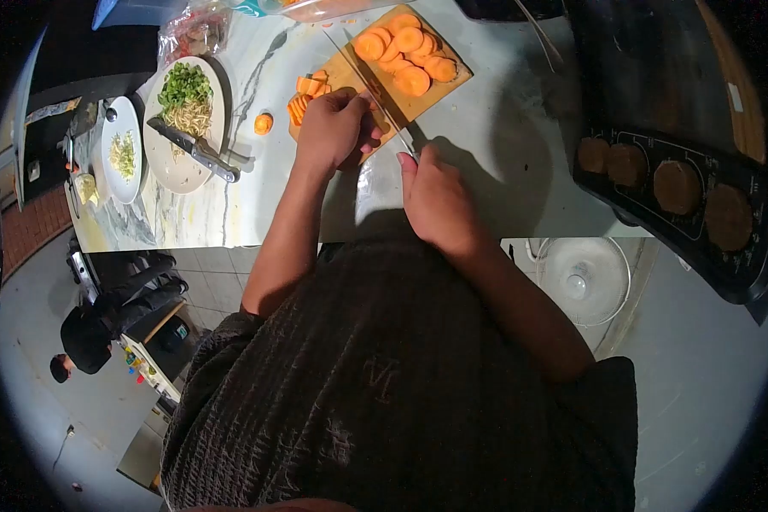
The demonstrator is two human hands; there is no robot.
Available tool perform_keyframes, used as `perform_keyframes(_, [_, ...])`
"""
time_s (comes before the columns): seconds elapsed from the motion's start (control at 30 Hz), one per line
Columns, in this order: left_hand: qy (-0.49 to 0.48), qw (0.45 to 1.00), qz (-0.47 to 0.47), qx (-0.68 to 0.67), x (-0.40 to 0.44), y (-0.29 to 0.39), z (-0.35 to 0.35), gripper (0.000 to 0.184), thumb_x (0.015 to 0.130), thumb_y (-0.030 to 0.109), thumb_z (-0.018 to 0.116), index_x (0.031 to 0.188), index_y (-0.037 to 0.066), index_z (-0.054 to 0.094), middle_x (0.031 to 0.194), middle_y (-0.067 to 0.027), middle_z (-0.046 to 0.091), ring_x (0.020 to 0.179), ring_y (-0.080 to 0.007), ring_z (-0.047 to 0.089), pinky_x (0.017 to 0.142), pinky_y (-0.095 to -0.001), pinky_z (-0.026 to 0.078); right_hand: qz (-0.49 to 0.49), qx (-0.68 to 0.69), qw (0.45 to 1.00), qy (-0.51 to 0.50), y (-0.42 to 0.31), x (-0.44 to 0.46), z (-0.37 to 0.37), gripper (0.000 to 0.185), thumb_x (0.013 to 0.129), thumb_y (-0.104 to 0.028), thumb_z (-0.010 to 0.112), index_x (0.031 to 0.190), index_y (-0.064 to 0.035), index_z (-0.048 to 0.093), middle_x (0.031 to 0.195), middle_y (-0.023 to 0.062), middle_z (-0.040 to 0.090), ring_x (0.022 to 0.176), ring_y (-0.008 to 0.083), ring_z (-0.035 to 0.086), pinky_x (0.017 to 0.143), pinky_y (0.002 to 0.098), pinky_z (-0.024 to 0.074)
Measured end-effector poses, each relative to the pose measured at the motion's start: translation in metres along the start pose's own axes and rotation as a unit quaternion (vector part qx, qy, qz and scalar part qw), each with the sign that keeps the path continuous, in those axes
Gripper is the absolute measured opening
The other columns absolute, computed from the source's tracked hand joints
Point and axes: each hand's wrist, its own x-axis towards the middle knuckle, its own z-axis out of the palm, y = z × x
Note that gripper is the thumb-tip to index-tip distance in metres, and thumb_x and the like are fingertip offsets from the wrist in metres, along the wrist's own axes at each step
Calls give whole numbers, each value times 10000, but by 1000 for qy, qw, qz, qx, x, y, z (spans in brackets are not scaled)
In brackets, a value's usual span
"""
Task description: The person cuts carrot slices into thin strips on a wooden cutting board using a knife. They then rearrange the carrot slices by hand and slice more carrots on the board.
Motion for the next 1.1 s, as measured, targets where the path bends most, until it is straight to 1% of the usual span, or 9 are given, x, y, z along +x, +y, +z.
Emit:
perform_keyframes(0.2, [-1,1000,-2,3,-1,0,1,304,972,209,527,819,-45,594,598,-85,613,418,-114,514,421,-263,399,10,-6,1000,-9,-2,2,2,402,1007,-353,425,993,44,480,903,339,616,865,534,587,769,573,472])
perform_keyframes(0.33, [3,1000,7,30,-3,4,0,309,971,213,523,822,-44,605,613,-87,627,419,-112,511,426,-260,401,17,1,1000,1,-6,2,2,399,1003,-350,436,982,45,484,880,334,621,860,529,591,758,569,479])
perform_keyframes(0.37, [1,1000,9,29,-3,4,0,309,971,213,523,822,-44,605,613,-87,627,419,-112,511,426,-260,401,3,6,1000,12,-5,2,2,395,1001,-348,442,977,44,487,864,330,623,850,526,595,751,568,481])
perform_keyframes(0.43, [-7,1000,-15,12,-2,5,-1,331,974,245,499,815,-16,625,595,-61,641,449,-120,573,493,-272,450,-13,9,1000,25,-1,-1,3,391,998,-345,448,971,42,491,848,326,625,840,523,599,743,568,484])
perform_keyframes(0.5, [-10,1000,-6,15,-1,3,-2,327,972,243,499,822,-19,625,605,-67,647,454,-123,577,494,-272,451,-3,-12,999,33,1,-3,3,387,995,-342,456,963,42,494,822,315,631,817,514,608,732,566,487])
perform_keyframes(0.73, [8,999,12,51,1,-2,-1,313,959,229,507,815,-19,630,633,-85,668,475,-135,598,523,-283,468,-37,-45,998,37,15,0,2,385,995,-346,451,971,35,495,826,306,636,814,502,617,725,555,493])
perform_keyframes(0.87, [8,1000,5,22,2,-4,-1,325,961,237,509,802,-21,626,635,-81,669,480,-137,603,524,-285,468,-50,-46,997,40,14,8,6,400,999,-358,436,987,36,502,832,303,639,818,495,618,730,558,488])
perform_keyframes(0.93, [0,1000,16,20,3,-4,-1,314,975,209,515,884,-74,613,677,-122,663,492,-150,581,494,-273,473,-62,-46,996,48,14,12,7,407,1000,-362,430,993,38,505,835,303,640,821,494,618,731,559,487])
perform_keyframes(1.1, [-14,1000,14,-9,-1,-1,-2,309,978,191,499,891,-84,611,676,-127,662,492,-155,584,497,-278,478,-56,-62,995,63,17,5,6,412,1001,-361,420,1002,41,510,836,300,639,813,499,617,726,560,486])
